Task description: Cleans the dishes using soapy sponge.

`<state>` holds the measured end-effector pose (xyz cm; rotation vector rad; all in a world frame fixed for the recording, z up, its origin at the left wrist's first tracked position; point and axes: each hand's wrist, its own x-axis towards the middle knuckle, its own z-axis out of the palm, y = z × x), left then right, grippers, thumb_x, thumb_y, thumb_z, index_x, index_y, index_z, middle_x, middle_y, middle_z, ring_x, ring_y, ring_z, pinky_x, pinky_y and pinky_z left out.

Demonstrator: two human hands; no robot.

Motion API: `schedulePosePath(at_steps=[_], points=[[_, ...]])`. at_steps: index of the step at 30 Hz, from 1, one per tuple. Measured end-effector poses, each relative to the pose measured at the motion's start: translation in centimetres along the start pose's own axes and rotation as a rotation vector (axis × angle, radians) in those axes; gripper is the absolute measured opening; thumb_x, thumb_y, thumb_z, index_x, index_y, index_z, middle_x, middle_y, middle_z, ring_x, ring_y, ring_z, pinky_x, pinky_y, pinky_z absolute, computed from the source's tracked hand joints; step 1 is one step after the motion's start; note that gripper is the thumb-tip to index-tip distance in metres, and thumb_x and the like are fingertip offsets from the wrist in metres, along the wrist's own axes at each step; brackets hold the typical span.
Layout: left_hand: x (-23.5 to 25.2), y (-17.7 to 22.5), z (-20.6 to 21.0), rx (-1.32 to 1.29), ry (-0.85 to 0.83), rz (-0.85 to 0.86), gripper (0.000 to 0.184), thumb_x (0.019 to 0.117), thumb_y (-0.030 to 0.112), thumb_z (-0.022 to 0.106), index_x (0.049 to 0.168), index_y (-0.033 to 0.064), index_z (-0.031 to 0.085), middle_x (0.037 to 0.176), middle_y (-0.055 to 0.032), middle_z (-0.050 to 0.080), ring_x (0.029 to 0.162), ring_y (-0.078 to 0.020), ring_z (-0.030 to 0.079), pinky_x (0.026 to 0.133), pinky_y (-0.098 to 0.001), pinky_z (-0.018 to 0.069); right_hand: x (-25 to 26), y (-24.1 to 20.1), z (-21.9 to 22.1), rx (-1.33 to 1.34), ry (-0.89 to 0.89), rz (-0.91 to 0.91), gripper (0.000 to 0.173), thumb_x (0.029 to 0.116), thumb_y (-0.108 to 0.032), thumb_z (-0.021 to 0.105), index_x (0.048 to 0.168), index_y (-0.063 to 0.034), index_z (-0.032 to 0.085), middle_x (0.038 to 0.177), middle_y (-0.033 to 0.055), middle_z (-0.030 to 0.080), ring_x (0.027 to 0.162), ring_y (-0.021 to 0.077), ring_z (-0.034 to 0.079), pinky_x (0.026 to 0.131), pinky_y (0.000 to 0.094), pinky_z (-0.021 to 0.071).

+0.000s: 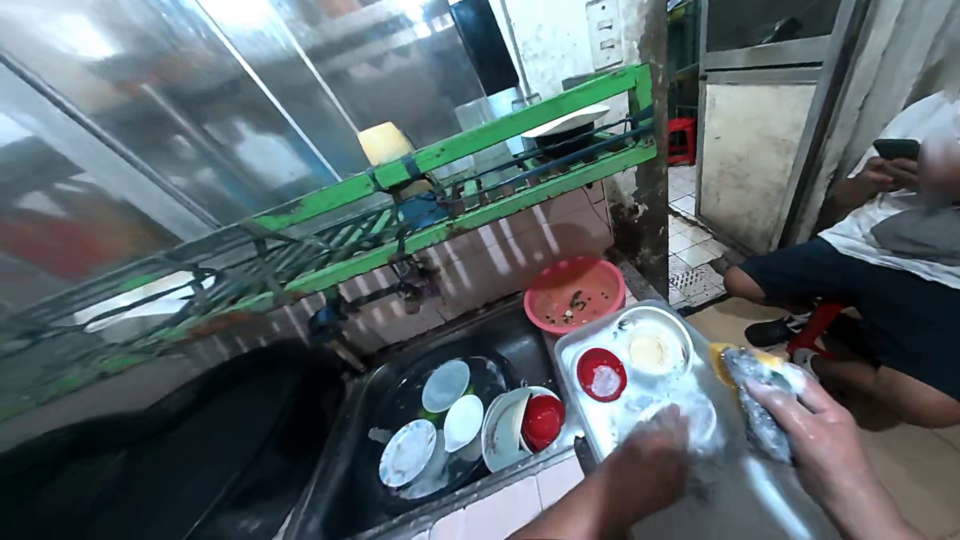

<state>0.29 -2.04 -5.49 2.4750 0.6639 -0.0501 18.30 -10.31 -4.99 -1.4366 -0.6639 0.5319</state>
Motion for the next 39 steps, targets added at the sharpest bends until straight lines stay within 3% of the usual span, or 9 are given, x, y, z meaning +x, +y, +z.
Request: schedulePosePath(at_steps=[2,4,7,13,16,20,25,33,39], points=[[0.1,0.9,-0.1,0.036,-0.240,-0.043,0.065,0.1055,0.037,0.053,0.156,-0.0014,0.037,0.164,-0.0229,0.031,0.153,-0.0388,0.028,0.123,-0.0593,0.0233,0.0,0.1,-0.8,-0.004,0.020,0.007,0.046,0.0861,-0.022,0.067,0.124,0.0022,0.065,0.125,0.0127,0.066,0.106,0.0097,0.066,0.090,0.0291,0.0568],[1.3,0.7,0.3,-0.040,-0.279,-0.045,0.077,0.1007,0.052,0.058,0.157,0.0023,0.039,0.166,-0.0198,0.029,0.155,-0.0370,0.023,0.124,-0.0597,0.0190,-0.2,0.6,-1.2,-0.012,0.026,0.011,0.045,0.0867,-0.023,0.067,0.124,0.0021,0.065,0.123,0.0113,0.067,0.105,0.0085,0.066,0.089,0.0282,0.0570],[4.8,-1.6,0.0,0.018,-0.098,0.004,0.061,0.0995,0.039,0.064,0.147,0.0022,0.053,0.159,-0.0185,0.043,0.151,-0.0346,0.034,0.123,-0.0526,0.0290,-0.1,1.1,-1.2,-0.032,0.021,0.038,0.040,0.0854,-0.023,0.067,0.119,-0.0007,0.068,0.121,0.0093,0.067,0.106,0.0092,0.065,0.089,0.0302,0.0564],[8.7,-3.8,0.1,0.112,-0.143,-0.160,0.050,0.0973,0.026,0.064,0.142,0.0043,0.056,0.144,-0.0207,0.054,0.138,-0.0398,0.047,0.113,-0.0581,0.0390,0.5,1.7,-1.2,-0.080,-0.042,0.065,0.044,0.0843,-0.027,0.070,0.122,-0.0029,0.069,0.126,0.0108,0.067,0.114,0.0133,0.064,0.096,0.0349,0.0545],[8.3,-3.3,-0.2,-0.109,-0.181,-0.208,0.042,0.0963,0.019,0.065,0.133,-0.0018,0.062,0.136,-0.0264,0.058,0.131,-0.0407,0.054,0.111,-0.0574,0.0421,0.5,1.9,-1.1,-0.123,-0.072,0.071,0.044,0.0834,-0.029,0.070,0.120,-0.0044,0.070,0.127,0.0116,0.066,0.115,0.0156,0.064,0.097,0.0385,0.0536],[7.8,-1.8,-0.8,-0.402,-0.293,-0.266,0.036,0.1025,0.022,0.059,0.125,-0.0055,0.064,0.118,-0.0258,0.065,0.108,-0.0344,0.063,0.095,-0.0525,0.0493,0.4,1.7,-1.2,-0.127,-0.091,0.102,0.044,0.0854,-0.025,0.071,0.122,-0.0017,0.068,0.131,0.0151,0.064,0.118,0.0199,0.062,0.099,0.0419,0.0524],[6.3,-1.5,1.4,-0.732,-0.202,-0.209,0.049,0.1106,0.031,0.041,0.136,-0.0080,0.055,0.135,-0.0278,0.058,0.126,-0.0337,0.057,0.107,-0.0503,0.0439,0.1,1.0,-1.2,-0.108,-0.111,0.132,0.042,0.0882,-0.022,0.069,0.125,-0.0019,0.067,0.127,0.0119,0.065,0.113,0.0141,0.064,0.096,0.0363,0.0545],[5.1,-2.2,-0.4,-0.850,-0.107,-0.427,0.039,0.0981,0.017,0.065,0.132,-0.0015,0.060,0.121,-0.0192,0.065,0.106,-0.0248,0.064,0.094,-0.0447,0.0523,0.2,1.0,-1.3,-0.088,-0.115,0.140,0.039,0.0888,-0.019,0.068,0.123,-0.0010,0.066,0.124,0.0108,0.066,0.107,0.0113,0.065,0.091,0.0325,0.0562],[3.4,-2.9,-4.5,-1.062,0.348,-0.478,0.057,0.0853,-0.006,0.059,0.141,0.0021,0.054,0.128,-0.0195,0.063,0.109,-0.0261,0.064,0.090,-0.0457,0.0556,0.3,0.7,-1.3,-0.066,-0.102,0.178,0.040,0.0909,-0.020,0.066,0.126,-0.0009,0.064,0.119,0.0093,0.067,0.101,0.0097,0.067,0.086,0.0312,0.0577]])
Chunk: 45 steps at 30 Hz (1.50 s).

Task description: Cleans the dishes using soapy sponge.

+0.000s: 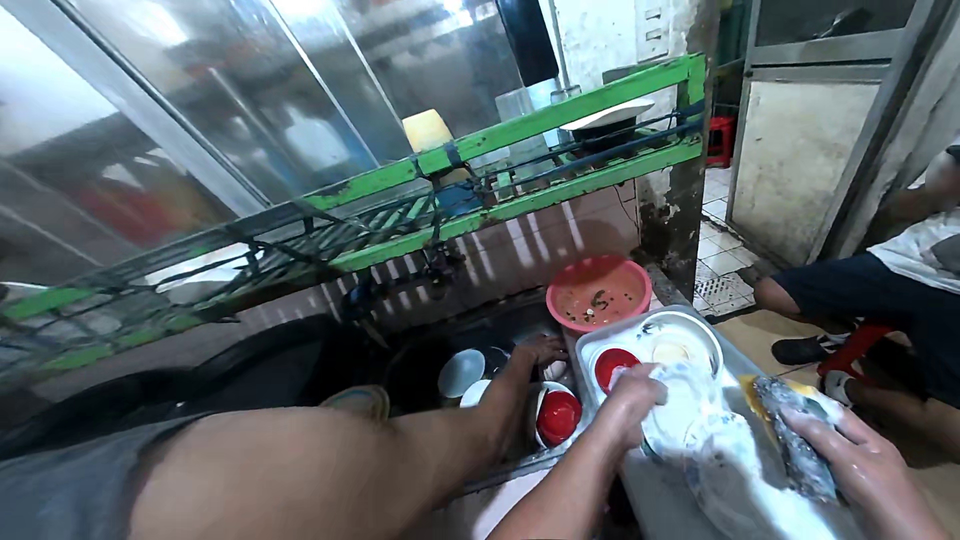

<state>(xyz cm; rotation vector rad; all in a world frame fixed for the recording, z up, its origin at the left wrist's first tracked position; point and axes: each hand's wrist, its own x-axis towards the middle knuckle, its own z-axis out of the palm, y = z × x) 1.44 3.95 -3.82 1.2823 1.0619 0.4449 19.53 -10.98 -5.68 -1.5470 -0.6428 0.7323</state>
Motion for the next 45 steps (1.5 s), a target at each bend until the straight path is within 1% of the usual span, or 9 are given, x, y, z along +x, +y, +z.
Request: schedulePosePath(at_steps=[5,12,17,21,27,31,35,41,45], points=[[-3.2,1.5,0.8,-0.224,0.006,0.140,0.084,0.0768,-0.017,0.049,0.156,0.0085,0.037,0.141,-0.0169,0.056,0.115,-0.0199,0.062,0.092,-0.0384,0.0552,-1.3,-1.3,4.0,-0.006,-0.038,-0.276,0.044,0.0912,-0.018,0.066,0.128,0.0064,0.062,0.130,0.0188,0.061,0.117,0.0158,0.061,0.100,0.0333,0.0528],[-6.6,1.2,3.1,-0.382,0.058,0.228,0.064,0.0991,0.005,0.044,0.161,0.0087,0.029,0.158,-0.0160,0.040,0.135,-0.0200,0.051,0.109,-0.0390,0.0459,2.8,-1.3,10.5,-0.267,0.015,-0.450,0.055,0.0890,-0.025,0.071,0.130,0.0102,0.060,0.138,0.0334,0.054,0.131,0.0487,0.050,0.111,0.0613,0.0403],[-4.4,2.2,-1.2,-0.643,0.297,0.278,0.044,0.1112,0.037,0.038,0.131,0.0031,0.059,0.108,-0.0140,0.069,0.098,-0.0219,0.069,0.086,-0.0420,0.0589,-1.1,0.6,14.0,-0.170,-0.128,-0.687,0.053,0.0821,-0.037,0.074,0.121,-0.0005,0.070,0.122,0.0180,0.067,0.116,0.0277,0.062,0.101,0.0424,0.0512],[-4.3,1.0,-1.8,-0.746,0.204,0.214,0.046,0.1120,0.037,0.036,0.141,0.0050,0.053,0.124,-0.0170,0.067,0.113,-0.0269,0.067,0.096,-0.0485,0.0567,1.6,-0.2,12.0,-0.497,-0.171,-0.567,0.051,0.0796,-0.027,0.078,0.120,0.0029,0.070,0.128,0.0248,0.064,0.124,0.0454,0.057,0.106,0.0597,0.0455],[-6.0,-0.6,1.2,-0.319,0.188,0.393,0.050,0.1116,0.025,0.030,0.151,-0.0012,0.043,0.153,-0.0162,0.049,0.138,-0.0161,0.050,0.116,-0.0337,0.0406,1.4,-0.1,12.9,-0.146,-0.124,-0.398,0.066,0.0783,-0.024,0.074,0.135,0.0046,0.058,0.139,0.0241,0.058,0.129,0.0343,0.055,0.108,0.0508,0.0468],[-6.4,-1.1,1.3,-0.199,0.201,0.473,0.054,0.1112,0.024,0.022,0.152,-0.0069,0.039,0.157,-0.0235,0.042,0.145,-0.0202,0.042,0.121,-0.0354,0.0348,4.3,-3.5,10.5,0.209,0.057,-0.014,0.050,0.0960,-0.018,0.066,0.139,0.0016,0.049,0.109,0.0164,0.065,0.089,0.0207,0.067,0.077,0.0421,0.0594],[-3.9,-0.3,-0.3,-0.642,0.100,-0.080,0.075,0.1067,0.063,0.013,0.151,0.0101,0.043,0.138,-0.0245,0.058,0.113,-0.0409,0.064,0.082,-0.0583,0.0561,3.2,-7.2,7.4,0.585,-0.036,-0.130,0.026,0.1012,-0.023,0.051,0.122,-0.0096,0.056,0.083,0.0017,0.067,0.065,0.0099,0.066,0.058,0.0275,0.0590],[-4.9,2.1,-0.4,-0.767,0.027,-0.101,0.033,0.0953,-0.008,0.047,0.127,-0.0010,0.053,0.107,-0.0174,0.067,0.095,-0.0258,0.069,0.082,-0.0443,0.0595,4.2,-2.4,5.5,-0.038,-0.162,0.084,0.047,0.0948,-0.020,0.068,0.136,0.0001,0.056,0.110,0.0163,0.068,0.094,0.0226,0.068,0.083,0.0431,0.0576],[-5.8,-1.0,2.3,-0.406,-0.203,0.037,0.035,0.0879,-0.010,0.054,0.120,0.0018,0.056,0.099,-0.0070,0.069,0.089,-0.0143,0.068,0.079,-0.0349,0.0588,-0.2,-2.4,8.5,-0.394,-0.172,-0.205,0.055,0.0905,-0.035,0.074,0.131,0.0011,0.063,0.117,0.0205,0.071,0.111,0.0323,0.068,0.098,0.0549,0.0534]])
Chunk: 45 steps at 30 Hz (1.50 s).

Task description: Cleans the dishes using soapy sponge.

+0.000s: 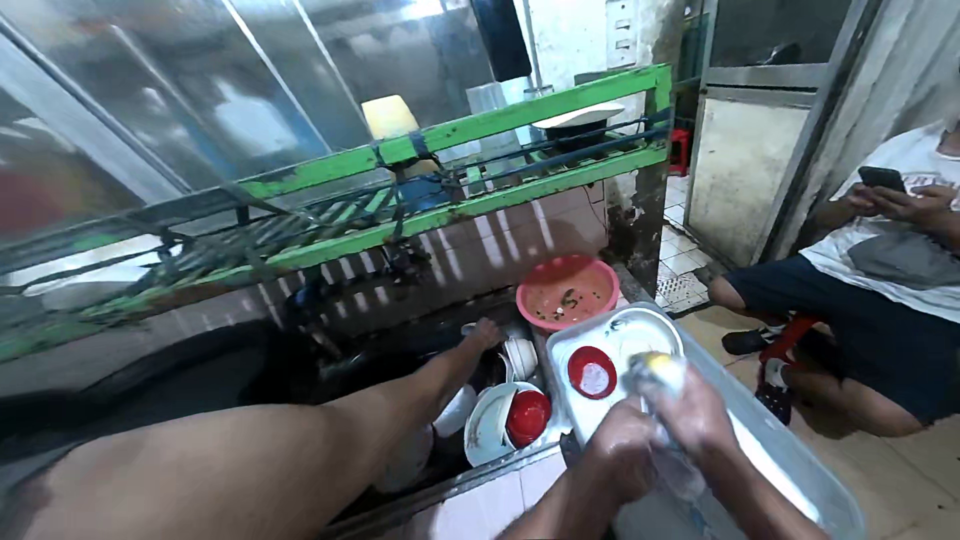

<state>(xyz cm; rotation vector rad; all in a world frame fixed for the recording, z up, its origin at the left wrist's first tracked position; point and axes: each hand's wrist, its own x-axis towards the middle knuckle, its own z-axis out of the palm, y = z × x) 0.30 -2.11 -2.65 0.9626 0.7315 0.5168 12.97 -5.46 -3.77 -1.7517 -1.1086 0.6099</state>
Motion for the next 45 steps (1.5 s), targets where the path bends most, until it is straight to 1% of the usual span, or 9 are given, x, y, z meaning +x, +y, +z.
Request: schedulePosePath(at_steps=[2,7,13,18,23,29,35,40,45], points=[[-0.7,-0.5,0.4,0.024,-0.020,0.057,0.021,0.0941,-0.007,0.053,0.111,0.0048,0.058,0.091,-0.0013,0.069,0.084,-0.0087,0.068,0.077,-0.0289,0.0583,-0.6,-0.5,0.5,-0.017,0.029,-0.191,0.057,0.0859,-0.043,0.073,0.128,-0.0042,0.068,0.117,0.0133,0.073,0.111,0.0245,0.069,0.098,0.0488,0.0555],[-2.9,1.2,2.0,0.125,-0.061,0.053,0.063,0.0843,-0.017,0.049,0.145,-0.0048,0.041,0.124,-0.0095,0.063,0.106,-0.0081,0.064,0.093,-0.0269,0.0543,4.0,-0.2,-3.8,0.167,0.091,0.256,0.050,0.0985,-0.030,0.068,0.137,-0.0008,0.056,0.118,0.0245,0.066,0.108,0.0355,0.065,0.095,0.0576,0.0509],[-2.7,3.4,1.5,0.131,-0.101,-0.142,0.027,0.0878,-0.013,0.048,0.097,0.0100,0.058,0.078,0.0033,0.067,0.072,-0.0053,0.065,0.069,-0.0248,0.0572,0.2,-2.2,-1.6,-0.008,0.020,-0.190,0.059,0.0825,-0.042,0.074,0.130,-0.0072,0.067,0.116,0.0136,0.072,0.109,0.0256,0.069,0.097,0.0506,0.0547],[-2.5,2.4,2.4,0.227,-0.008,-0.135,0.048,0.0868,-0.013,0.056,0.132,-0.0024,0.048,0.100,-0.0065,0.062,0.087,-0.0103,0.063,0.080,-0.0300,0.0547,3.1,-1.2,-3.3,0.201,0.063,0.214,0.051,0.0956,-0.026,0.070,0.137,0.0008,0.057,0.118,0.0224,0.066,0.106,0.0303,0.065,0.092,0.0530,0.0525],[-2.7,3.0,1.1,0.085,-0.225,-0.107,0.021,0.0993,-0.001,0.045,0.098,0.0150,0.059,0.082,0.0076,0.066,0.077,-0.0028,0.063,0.075,-0.0241,0.0548,-0.9,-2.9,-2.7,-0.189,-0.031,-0.398,0.055,0.0824,-0.041,0.076,0.120,-0.0008,0.070,0.111,0.0166,0.074,0.105,0.0306,0.072,0.092,0.0544,0.0565],[-3.3,4.0,3.5,0.345,0.000,-0.192,0.048,0.0924,-0.013,0.056,0.138,-0.0029,0.044,0.106,-0.0070,0.059,0.090,-0.0080,0.060,0.081,-0.0264,0.0521,2.7,-1.4,-4.6,0.187,0.061,0.172,0.051,0.0940,-0.028,0.070,0.134,0.0013,0.059,0.115,0.0196,0.067,0.101,0.0257,0.066,0.089,0.0487,0.0540],[-2.8,4.1,2.6,0.330,-0.092,-0.093,0.016,0.0988,-0.004,0.049,0.101,0.0099,0.058,0.083,0.0066,0.062,0.078,-0.0018,0.060,0.074,-0.0225,0.0525,-0.4,-2.7,-2.5,-0.274,0.063,-0.582,0.053,0.0838,-0.046,0.069,0.114,-0.0026,0.073,0.107,0.0153,0.075,0.103,0.0319,0.072,0.091,0.0556,0.0553],[-2.6,2.6,2.1,0.444,-0.101,-0.097,0.057,0.0879,-0.007,0.063,0.141,-0.0050,0.044,0.116,-0.0120,0.062,0.100,-0.0115,0.062,0.090,-0.0301,0.0532,3.0,-2.4,-4.4,0.190,0.064,0.124,0.047,0.0920,-0.024,0.075,0.132,-0.0013,0.062,0.115,0.0204,0.068,0.104,0.0297,0.066,0.092,0.0536,0.0527],[-2.3,2.1,-0.1,0.161,-0.289,-0.017,0.017,0.0994,0.004,0.049,0.101,0.0149,0.062,0.087,0.0086,0.068,0.083,-0.0024,0.065,0.079,-0.0255,0.0549,-0.4,-3.7,-2.7,-0.254,-0.078,-0.456,0.053,0.0857,-0.048,0.071,0.117,-0.0060,0.073,0.109,0.0128,0.075,0.106,0.0281,0.071,0.092,0.0536,0.0561]])
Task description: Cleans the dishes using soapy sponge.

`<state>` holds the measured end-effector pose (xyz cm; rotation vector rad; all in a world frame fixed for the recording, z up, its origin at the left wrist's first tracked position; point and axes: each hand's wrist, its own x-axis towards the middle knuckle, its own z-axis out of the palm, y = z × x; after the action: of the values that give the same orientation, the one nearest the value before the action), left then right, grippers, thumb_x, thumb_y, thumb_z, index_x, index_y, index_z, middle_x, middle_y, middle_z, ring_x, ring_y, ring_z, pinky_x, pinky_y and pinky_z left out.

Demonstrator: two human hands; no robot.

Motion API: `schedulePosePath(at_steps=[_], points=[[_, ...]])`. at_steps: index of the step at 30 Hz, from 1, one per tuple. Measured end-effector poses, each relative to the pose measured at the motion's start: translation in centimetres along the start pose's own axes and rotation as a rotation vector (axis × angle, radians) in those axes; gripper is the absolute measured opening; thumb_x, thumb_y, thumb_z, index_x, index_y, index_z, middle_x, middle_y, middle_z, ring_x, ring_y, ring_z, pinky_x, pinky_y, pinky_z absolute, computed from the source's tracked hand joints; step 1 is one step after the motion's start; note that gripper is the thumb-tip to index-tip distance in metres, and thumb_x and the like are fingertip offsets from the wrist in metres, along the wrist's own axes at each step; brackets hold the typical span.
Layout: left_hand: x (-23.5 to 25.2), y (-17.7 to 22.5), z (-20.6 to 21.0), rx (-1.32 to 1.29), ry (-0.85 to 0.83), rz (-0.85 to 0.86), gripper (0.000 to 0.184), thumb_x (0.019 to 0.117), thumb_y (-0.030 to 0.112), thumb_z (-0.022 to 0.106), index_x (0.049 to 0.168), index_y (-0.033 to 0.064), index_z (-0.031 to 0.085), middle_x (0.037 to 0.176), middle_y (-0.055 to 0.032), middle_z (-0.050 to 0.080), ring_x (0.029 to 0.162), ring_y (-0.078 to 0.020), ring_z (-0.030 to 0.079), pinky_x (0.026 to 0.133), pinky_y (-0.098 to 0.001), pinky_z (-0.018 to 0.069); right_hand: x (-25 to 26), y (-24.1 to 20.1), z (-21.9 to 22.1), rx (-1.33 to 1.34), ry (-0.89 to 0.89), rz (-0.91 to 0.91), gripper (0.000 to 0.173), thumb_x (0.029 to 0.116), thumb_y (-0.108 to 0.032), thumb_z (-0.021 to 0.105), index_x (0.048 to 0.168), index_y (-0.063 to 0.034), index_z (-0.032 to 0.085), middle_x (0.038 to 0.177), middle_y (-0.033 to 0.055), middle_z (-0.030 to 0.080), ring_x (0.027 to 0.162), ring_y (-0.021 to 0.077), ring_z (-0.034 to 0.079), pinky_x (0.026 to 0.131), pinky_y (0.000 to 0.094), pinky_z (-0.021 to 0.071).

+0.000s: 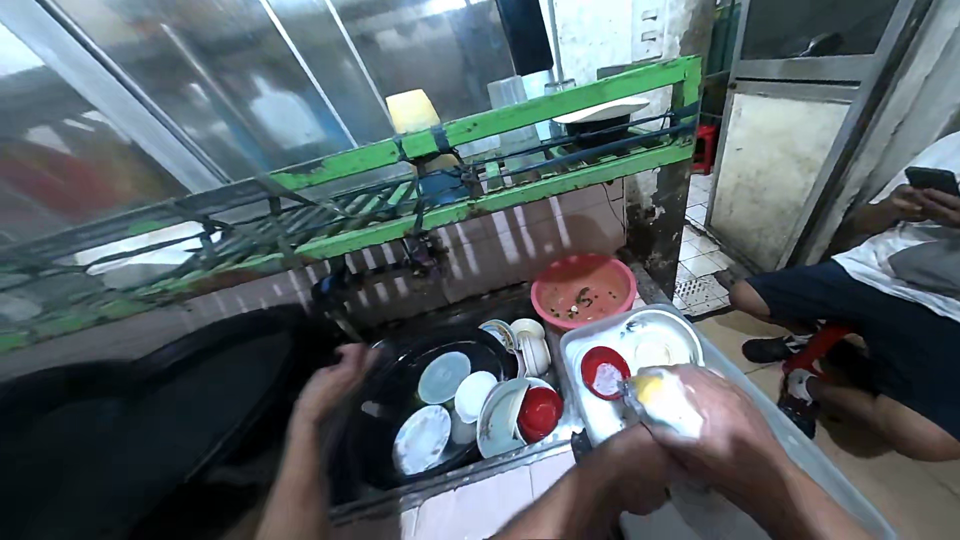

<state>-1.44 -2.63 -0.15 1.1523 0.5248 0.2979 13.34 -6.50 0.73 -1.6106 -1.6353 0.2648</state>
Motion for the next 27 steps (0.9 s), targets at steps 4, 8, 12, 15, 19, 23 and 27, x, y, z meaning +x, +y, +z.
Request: schedulePosePath(at_steps=[4,8,12,15,19,23,27], points=[[0.6,0.3,1.2,-0.139,0.245,-0.034,0.031,0.0879,-0.010,0.059,0.116,0.0017,0.055,0.094,-0.0040,0.069,0.086,-0.0121,0.068,0.080,-0.0327,0.0586,2.1,2.1,-0.4,0.366,0.135,0.428,0.043,0.0877,-0.023,0.079,0.121,0.0011,0.068,0.105,0.0168,0.072,0.096,0.0246,0.069,0.088,0.0490,0.0565],[2.6,-0.1,0.9,-0.441,0.458,0.248,0.039,0.1114,0.028,0.039,0.129,-0.0009,0.059,0.113,-0.0150,0.070,0.103,-0.0224,0.069,0.092,-0.0427,0.0583,0.8,2.1,2.2,0.305,0.200,0.398,0.054,0.0905,-0.032,0.073,0.130,0.0037,0.063,0.116,0.0209,0.071,0.110,0.0301,0.068,0.098,0.0533,0.0534],[3.6,0.6,-1.2,-0.761,0.480,0.380,0.051,0.1105,0.045,0.032,0.130,0.0051,0.057,0.112,-0.0167,0.069,0.104,-0.0264,0.069,0.091,-0.0467,0.0580,-0.9,3.9,7.4,0.216,0.358,-0.176,0.054,0.0909,-0.042,0.070,0.127,-0.0014,0.067,0.133,0.0160,0.068,0.133,0.0261,0.058,0.115,0.0479,0.0445],[2.9,0.2,-1.3,-0.745,0.438,0.373,0.050,0.1112,0.043,0.032,0.138,0.0058,0.052,0.123,-0.0192,0.066,0.112,-0.0303,0.067,0.096,-0.0518,0.0560,-0.2,5.4,4.9,0.203,0.236,0.232,0.060,0.0913,-0.037,0.067,0.136,0.0033,0.060,0.130,0.0208,0.067,0.125,0.0303,0.063,0.107,0.0514,0.0494],[2.7,-0.9,0.0,-0.342,0.571,0.343,0.054,0.1121,0.042,0.031,0.139,0.0006,0.054,0.125,-0.0161,0.067,0.113,-0.0220,0.067,0.098,-0.0423,0.0564,-0.3,3.0,5.1,0.181,0.231,0.108,0.059,0.0906,-0.041,0.066,0.133,-0.0002,0.064,0.132,0.0163,0.067,0.127,0.0272,0.063,0.108,0.0493,0.0506],[1.2,-1.1,0.6,-0.002,0.534,0.326,0.056,0.1131,0.036,0.025,0.148,-0.0035,0.045,0.142,-0.0161,0.058,0.129,-0.0148,0.058,0.111,-0.0346,0.0482,1.8,2.8,4.3,0.483,0.188,0.387,0.054,0.0940,-0.030,0.067,0.135,0.0034,0.058,0.123,0.0177,0.068,0.113,0.0218,0.066,0.098,0.0449,0.0542],[1.5,-1.2,-0.1,0.115,0.672,0.386,0.060,0.1125,0.033,0.021,0.150,-0.0100,0.038,0.150,-0.0258,0.046,0.137,-0.0184,0.050,0.115,-0.0349,0.0419,4.8,3.2,1.2,0.823,0.412,0.663,0.048,0.1000,-0.028,0.063,0.141,-0.0049,0.051,0.109,0.0118,0.066,0.090,0.0174,0.065,0.079,0.0407,0.0567]])
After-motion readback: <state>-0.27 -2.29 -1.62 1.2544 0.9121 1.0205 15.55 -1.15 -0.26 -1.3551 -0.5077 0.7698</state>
